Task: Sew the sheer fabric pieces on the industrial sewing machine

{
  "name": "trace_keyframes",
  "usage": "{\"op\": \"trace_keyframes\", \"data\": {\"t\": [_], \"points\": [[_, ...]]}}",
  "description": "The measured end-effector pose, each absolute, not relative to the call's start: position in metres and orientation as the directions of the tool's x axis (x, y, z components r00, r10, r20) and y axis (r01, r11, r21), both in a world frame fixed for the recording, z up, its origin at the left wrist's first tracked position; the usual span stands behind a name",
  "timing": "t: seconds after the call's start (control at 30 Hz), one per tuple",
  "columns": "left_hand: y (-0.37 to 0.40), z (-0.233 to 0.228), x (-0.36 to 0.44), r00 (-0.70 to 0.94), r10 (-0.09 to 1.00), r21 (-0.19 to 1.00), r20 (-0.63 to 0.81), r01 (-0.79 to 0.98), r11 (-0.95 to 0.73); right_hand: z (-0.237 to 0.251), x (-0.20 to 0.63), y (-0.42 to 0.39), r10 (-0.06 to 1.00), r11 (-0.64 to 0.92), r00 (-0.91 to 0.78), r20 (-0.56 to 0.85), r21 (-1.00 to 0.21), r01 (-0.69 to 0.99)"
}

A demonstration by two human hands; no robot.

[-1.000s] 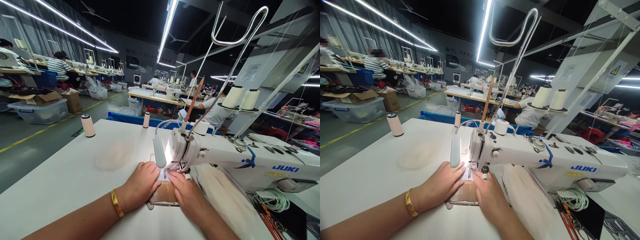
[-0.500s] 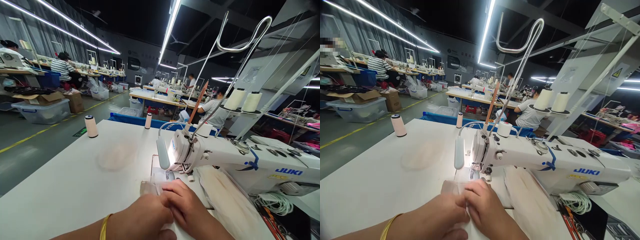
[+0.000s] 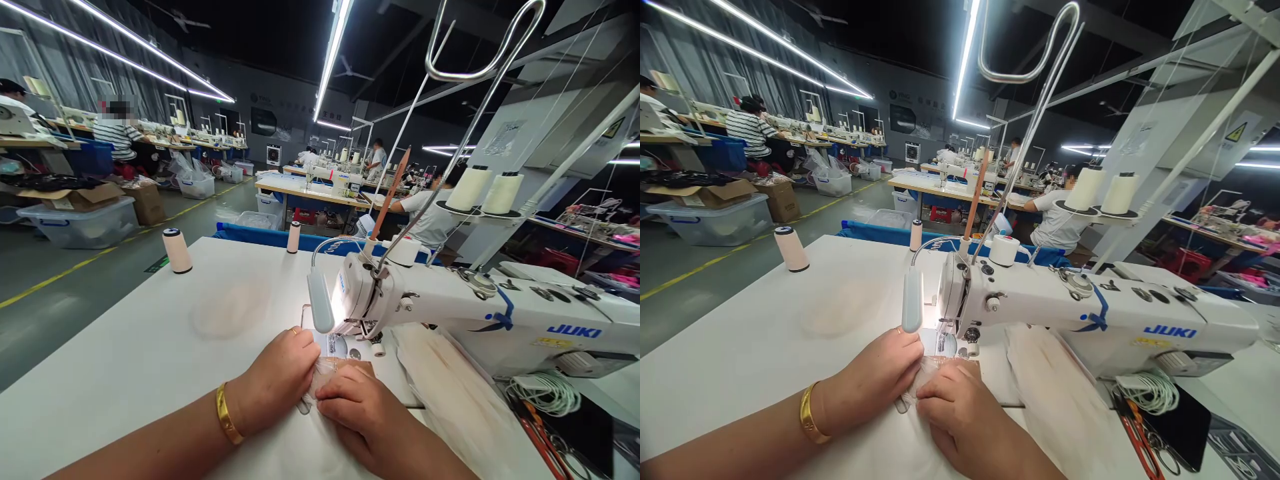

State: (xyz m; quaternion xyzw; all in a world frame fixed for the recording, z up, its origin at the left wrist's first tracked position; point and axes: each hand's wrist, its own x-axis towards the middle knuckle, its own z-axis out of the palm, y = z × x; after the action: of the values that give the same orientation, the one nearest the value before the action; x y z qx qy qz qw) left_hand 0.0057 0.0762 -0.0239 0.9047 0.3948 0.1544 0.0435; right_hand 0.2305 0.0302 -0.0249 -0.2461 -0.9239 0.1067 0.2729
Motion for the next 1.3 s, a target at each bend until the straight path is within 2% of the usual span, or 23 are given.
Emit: {"op": "trace_keyframes", "data": {"t": [0.07,0.13,0.27,0.37,0.5,0.73,0.97,1.3], "points": [[0.076,-0.024,0.006,0.627,0.718,0.255,0.303,0.672,-0.695,-0.023,0.232,0.029,0.532,0.843,-0.732,0.426,-0.354,0.406],[0.076,-0.023,0.005,0.592,0.709,0.311,0.383,0.640,-0.702,-0.023,0.234,0.029,0.595,0.797,-0.697,0.399,-0.405,0.449],[0.073,-0.022,0.005,0.544,0.649,0.347,0.532,0.559,-0.753,-0.031,0.239,0.032,0.818,0.574,-0.419,0.394,-0.544,0.612],[0.069,-0.022,0.007,0.543,0.573,0.317,0.615,0.495,-0.809,-0.038,0.240,0.035,0.894,0.445,-0.286,0.343,-0.628,0.638],[0.065,-0.024,0.011,0.559,0.520,0.245,0.646,0.493,-0.835,-0.042,0.236,0.038,0.898,0.438,-0.319,0.303,-0.670,0.600],[0.067,-0.032,0.018,0.530,0.412,0.087,0.741,0.532,-0.842,-0.043,0.231,0.036,0.846,0.533,-0.336,0.413,-0.644,0.550],[0.063,-0.025,0.019,0.460,0.391,0.147,0.797,0.481,-0.864,-0.044,0.230,0.039,0.811,0.583,-0.355,0.464,-0.592,0.557],[0.065,-0.026,0.020,0.445,0.375,0.144,0.813,0.470,-0.871,-0.044,0.229,0.037,0.819,0.572,-0.339,0.463,-0.612,0.546]]}}
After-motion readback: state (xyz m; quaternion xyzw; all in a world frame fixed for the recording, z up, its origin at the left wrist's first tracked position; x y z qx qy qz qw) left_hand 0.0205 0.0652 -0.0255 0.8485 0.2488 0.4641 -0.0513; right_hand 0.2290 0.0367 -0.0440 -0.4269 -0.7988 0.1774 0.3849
